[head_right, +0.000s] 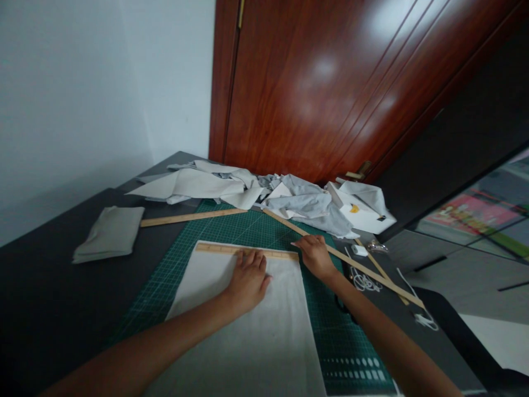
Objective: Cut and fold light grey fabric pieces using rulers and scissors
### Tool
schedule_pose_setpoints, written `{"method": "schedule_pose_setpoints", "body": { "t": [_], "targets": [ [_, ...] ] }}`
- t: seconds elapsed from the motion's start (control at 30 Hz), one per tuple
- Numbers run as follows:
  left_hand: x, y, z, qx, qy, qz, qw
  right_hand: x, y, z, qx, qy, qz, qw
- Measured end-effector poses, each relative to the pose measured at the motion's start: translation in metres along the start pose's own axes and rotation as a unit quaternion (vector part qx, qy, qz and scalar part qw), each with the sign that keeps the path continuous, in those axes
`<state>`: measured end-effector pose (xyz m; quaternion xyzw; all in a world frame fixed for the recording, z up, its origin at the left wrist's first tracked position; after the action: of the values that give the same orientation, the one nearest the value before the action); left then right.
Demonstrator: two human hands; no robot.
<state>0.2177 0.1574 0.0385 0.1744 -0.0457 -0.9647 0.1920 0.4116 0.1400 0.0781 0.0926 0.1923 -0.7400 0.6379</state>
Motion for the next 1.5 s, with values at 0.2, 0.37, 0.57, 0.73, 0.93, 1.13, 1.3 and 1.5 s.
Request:
{"method": "schedule_pose_setpoints", "body": {
  "t": [0.2,0.37,0.57,0.73,0.93,1.13,1.3,1.5],
  "targets": [
    [-0.001,0.0,0.003,-0.018,0.006,-0.007,1.0,-0.012,0.009,-0.013,-0.175,0.065,-0.036,0.982],
    [-0.002,-0.001,0.0,-0.023,-0.003,-0.007,1.0,0.008,0.029,-0.025,-0.206,0.059,-0.05,0.975],
    [-0.003,-0.002,0.0,-0.017,-0.007,-0.006,1.0,0.014,0.045,-0.021,-0.215,0.029,-0.036,0.975],
    [-0.004,-0.002,0.001,-0.019,-0.009,-0.007,1.0,0.012,0.037,-0.023,-0.197,-0.002,-0.005,0.98],
    [-0.004,-0.002,-0.001,-0.016,-0.03,-0.005,0.999,0.013,0.031,-0.024,-0.197,-0.007,-0.001,0.98],
    [-0.004,-0.002,-0.002,-0.021,-0.021,-0.006,1.0,0.013,0.023,-0.027,-0.21,-0.012,0.009,0.978],
    [-0.004,-0.001,0.002,-0.038,-0.01,-0.014,0.999,0.015,0.034,-0.021,-0.188,-0.015,0.004,0.982],
    [-0.007,0.003,0.007,-0.05,-0.031,-0.034,0.998,0.014,0.072,-0.014,-0.178,0.079,-0.095,0.976]
  ]
}}
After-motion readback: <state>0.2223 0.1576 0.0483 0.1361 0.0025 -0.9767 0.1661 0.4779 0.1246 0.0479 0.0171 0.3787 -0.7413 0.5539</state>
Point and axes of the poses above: each hand's wrist, its own x-axis away from the middle knuckle, its own z-axis out of the back of the hand, y = z × x, the point moved 9 cm from there along -x, towards the middle knuckle, and after that the axes turned 14 degrees about -z, right-handed, at the moved point
